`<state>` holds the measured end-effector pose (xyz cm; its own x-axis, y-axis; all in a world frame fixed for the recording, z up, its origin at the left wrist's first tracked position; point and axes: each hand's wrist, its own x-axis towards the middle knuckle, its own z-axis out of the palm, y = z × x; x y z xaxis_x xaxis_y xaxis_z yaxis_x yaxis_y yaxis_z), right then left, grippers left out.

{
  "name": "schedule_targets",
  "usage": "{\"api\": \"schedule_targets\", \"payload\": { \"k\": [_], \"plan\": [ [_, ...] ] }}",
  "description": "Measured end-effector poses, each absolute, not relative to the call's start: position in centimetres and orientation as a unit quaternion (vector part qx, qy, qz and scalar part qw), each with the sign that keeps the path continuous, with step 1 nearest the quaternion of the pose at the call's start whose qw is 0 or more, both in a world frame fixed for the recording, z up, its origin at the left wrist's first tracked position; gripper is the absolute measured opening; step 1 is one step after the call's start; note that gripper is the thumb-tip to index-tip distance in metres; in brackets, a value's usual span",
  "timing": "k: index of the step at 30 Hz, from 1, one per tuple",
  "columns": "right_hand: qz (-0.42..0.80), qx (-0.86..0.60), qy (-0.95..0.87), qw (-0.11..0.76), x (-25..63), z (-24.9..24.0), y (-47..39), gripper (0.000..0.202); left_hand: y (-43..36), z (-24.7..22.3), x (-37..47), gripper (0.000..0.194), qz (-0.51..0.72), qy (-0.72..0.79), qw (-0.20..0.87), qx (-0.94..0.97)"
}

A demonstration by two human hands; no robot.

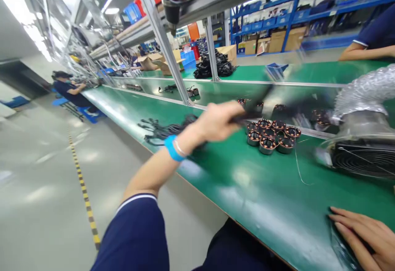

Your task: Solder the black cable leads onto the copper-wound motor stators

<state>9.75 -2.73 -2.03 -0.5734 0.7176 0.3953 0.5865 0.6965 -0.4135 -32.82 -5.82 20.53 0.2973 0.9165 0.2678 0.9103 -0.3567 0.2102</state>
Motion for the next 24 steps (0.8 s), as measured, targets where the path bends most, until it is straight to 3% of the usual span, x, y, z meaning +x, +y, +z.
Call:
{"api": "schedule_targets", "payload": {
  "k": [3,7,9,13,18,20,24],
  "plan": [
    [0.114,-0.337,-0.907,0.227,9.0,-1.1,-3.3,0.056,-5.9,13.9,-28.5,0.023,0.045,0.409,0.071,0.909],
    [0.038,-0.228,-0.967,0.110,8.4,0.1,-4.5,0.058,-6.7,8.2,-24.5,0.018,-0.038,0.297,0.054,0.953],
    [0.031,-0.209,-0.971,0.109,8.4,0.6,-4.9,0.055,-6.9,7.2,-24.3,0.014,-0.023,0.284,0.055,0.957],
    [0.073,-0.254,-0.944,0.198,8.7,1.7,-4.3,0.021,-7.2,6.3,-25.1,0.009,-0.013,0.257,0.055,0.965],
    [-0.036,-0.459,-0.836,0.300,10.2,3.5,-2.9,0.021,-7.4,4.8,-25.6,0.014,0.006,0.273,0.039,0.961],
    [-0.069,-0.510,-0.811,0.280,10.3,4.2,-4.0,0.028,-7.4,4.4,-25.7,0.014,0.007,0.280,0.047,0.959],
    [-0.071,-0.459,-0.875,0.136,9.0,4.4,-8.9,0.059,-6.6,4.3,-25.7,0.016,-0.017,0.317,0.080,0.945]
  ]
}}
